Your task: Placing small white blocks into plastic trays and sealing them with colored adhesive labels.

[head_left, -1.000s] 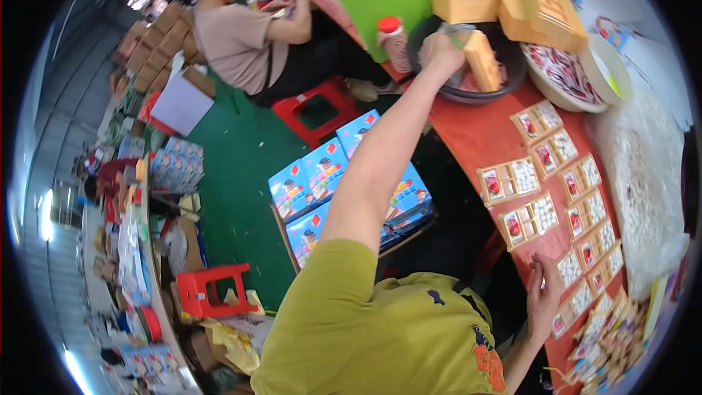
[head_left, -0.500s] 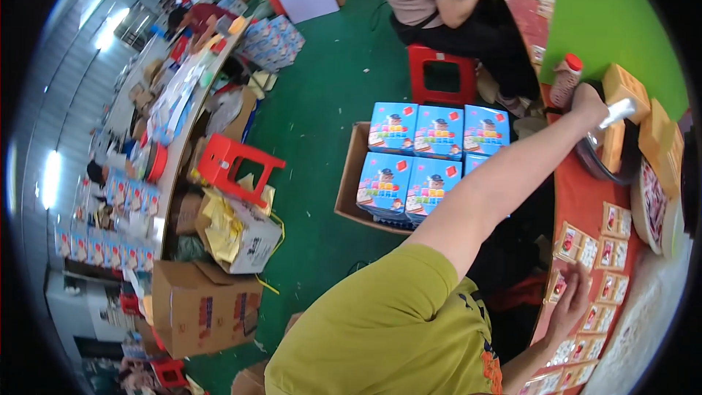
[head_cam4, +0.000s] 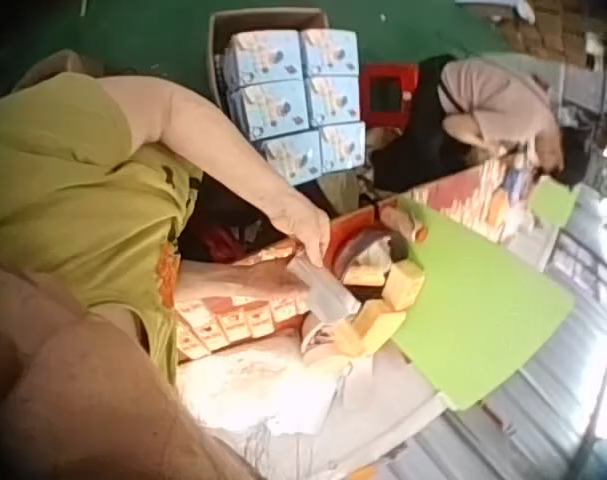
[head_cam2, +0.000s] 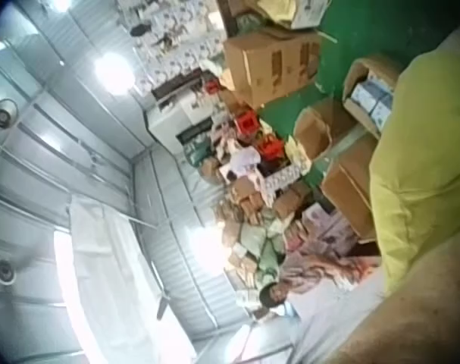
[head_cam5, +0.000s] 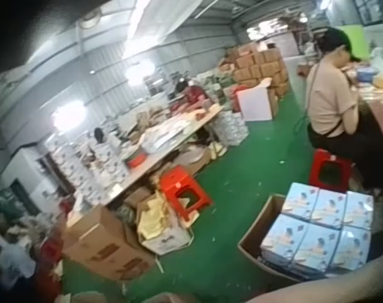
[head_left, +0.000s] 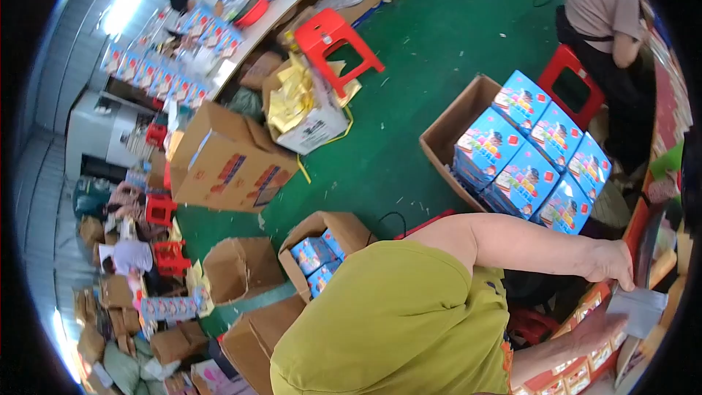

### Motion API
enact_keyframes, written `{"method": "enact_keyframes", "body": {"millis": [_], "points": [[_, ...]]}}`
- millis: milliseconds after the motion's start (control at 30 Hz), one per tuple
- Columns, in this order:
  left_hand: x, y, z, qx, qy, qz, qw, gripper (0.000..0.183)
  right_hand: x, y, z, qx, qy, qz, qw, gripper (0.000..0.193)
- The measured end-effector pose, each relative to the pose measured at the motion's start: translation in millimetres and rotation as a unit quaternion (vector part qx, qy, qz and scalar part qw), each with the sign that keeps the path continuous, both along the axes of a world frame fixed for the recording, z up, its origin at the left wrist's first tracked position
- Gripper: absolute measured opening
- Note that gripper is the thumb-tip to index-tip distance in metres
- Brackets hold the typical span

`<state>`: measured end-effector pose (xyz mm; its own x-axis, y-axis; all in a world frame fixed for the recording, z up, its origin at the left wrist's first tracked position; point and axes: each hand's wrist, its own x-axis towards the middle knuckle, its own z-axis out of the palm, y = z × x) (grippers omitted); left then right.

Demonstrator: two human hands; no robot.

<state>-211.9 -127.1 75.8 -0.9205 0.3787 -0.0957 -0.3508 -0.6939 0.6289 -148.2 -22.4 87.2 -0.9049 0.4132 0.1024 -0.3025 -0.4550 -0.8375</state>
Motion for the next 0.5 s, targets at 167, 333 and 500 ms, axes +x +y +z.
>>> {"method": "enact_keyframes", "body": {"millis": [167, 333, 500], "points": [[21, -15, -5, -0.246, 0.051, 0.07, 0.965, 0.034, -3, 33, -30, 0.155, -0.081, -0.05, 0.983, 0.05], [41, -8, 15, -0.152, 0.265, 0.061, 0.95, 0.09, 0, 65, -70, 0.43, -0.006, -0.087, 0.898, 0.037], [50, 8, -3, -0.104, 0.15, 0.057, 0.981, 0.079, 33, 32, -55, 0.513, 0.04, -0.004, 0.857, 0.037]]}}
